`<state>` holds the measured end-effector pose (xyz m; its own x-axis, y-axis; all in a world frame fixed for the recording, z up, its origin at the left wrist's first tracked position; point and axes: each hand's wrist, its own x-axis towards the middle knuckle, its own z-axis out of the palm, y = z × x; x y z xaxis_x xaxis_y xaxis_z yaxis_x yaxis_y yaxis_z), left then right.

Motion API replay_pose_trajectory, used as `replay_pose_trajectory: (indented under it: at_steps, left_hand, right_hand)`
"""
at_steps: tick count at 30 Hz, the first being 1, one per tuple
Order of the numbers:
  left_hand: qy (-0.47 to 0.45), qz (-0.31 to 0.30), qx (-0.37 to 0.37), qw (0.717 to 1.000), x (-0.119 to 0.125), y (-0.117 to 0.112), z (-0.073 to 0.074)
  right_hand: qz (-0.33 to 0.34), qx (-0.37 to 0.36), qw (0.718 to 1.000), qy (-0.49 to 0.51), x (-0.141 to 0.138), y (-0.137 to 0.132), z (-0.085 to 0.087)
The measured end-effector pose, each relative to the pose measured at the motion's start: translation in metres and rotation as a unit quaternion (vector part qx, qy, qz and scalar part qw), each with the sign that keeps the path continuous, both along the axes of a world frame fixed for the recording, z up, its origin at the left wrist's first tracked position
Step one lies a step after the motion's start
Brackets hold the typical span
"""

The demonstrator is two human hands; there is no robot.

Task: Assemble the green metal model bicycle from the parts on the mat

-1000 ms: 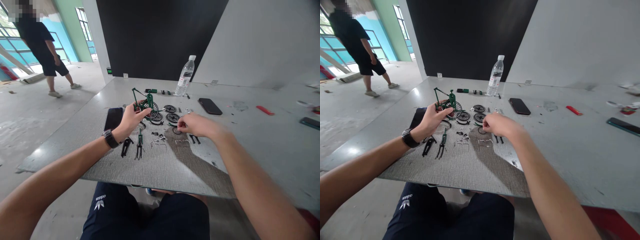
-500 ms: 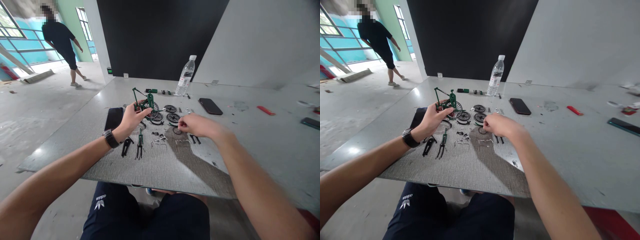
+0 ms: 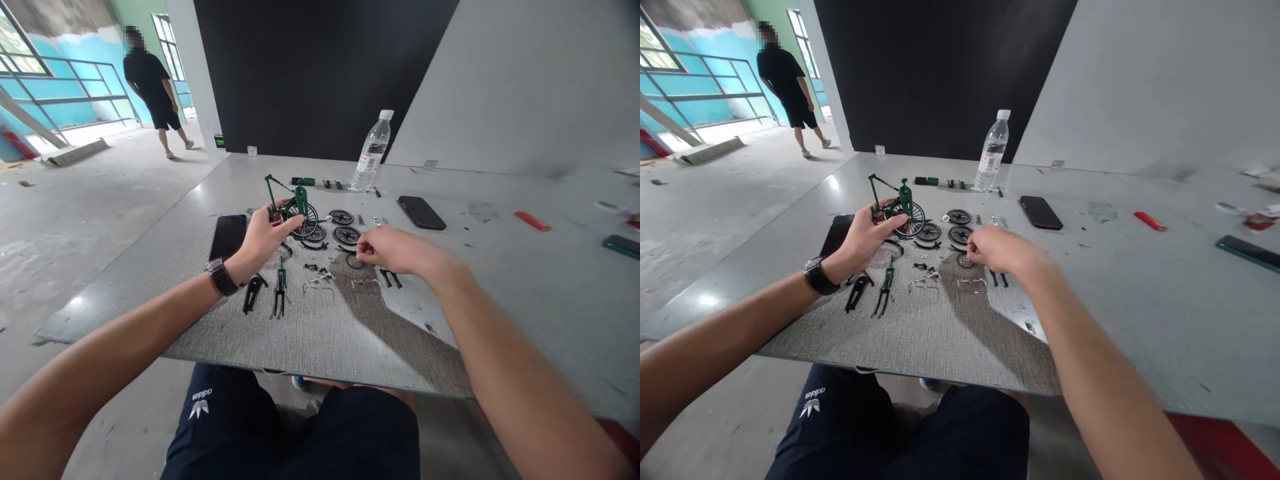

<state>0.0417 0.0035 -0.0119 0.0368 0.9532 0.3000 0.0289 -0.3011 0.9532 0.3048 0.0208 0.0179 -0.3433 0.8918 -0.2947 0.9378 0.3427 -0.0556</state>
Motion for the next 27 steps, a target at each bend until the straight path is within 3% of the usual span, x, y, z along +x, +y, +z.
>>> replay_pose_trajectory:
  at_steps: [8,12,19,27]
  left_hand:
    - [-0.013,-0.006,0.001,1.000,0.000,0.001,-0.001]
    - [-0.017,0.000,0.000,1.000,0.000,0.001,-0.001]
    - [-0.005,-0.004,0.004,1.000,0.000,0.000,0.000]
    - [-0.014,-0.005,0.008,1.000,0.000,0.001,0.000]
  right_hand:
    - [0.004,-0.008,1.000,-0.003,-0.001,-0.002,-0.001]
    - [0.015,0.022,1.000,0.009,0.001,0.000,-0.001]
    - [0.083,0.027,0.995,0.054,-0.015,-0.003,-0.008]
    - [0.088,0.045,0.994,0.052,-0.022,-0.006,-0.014]
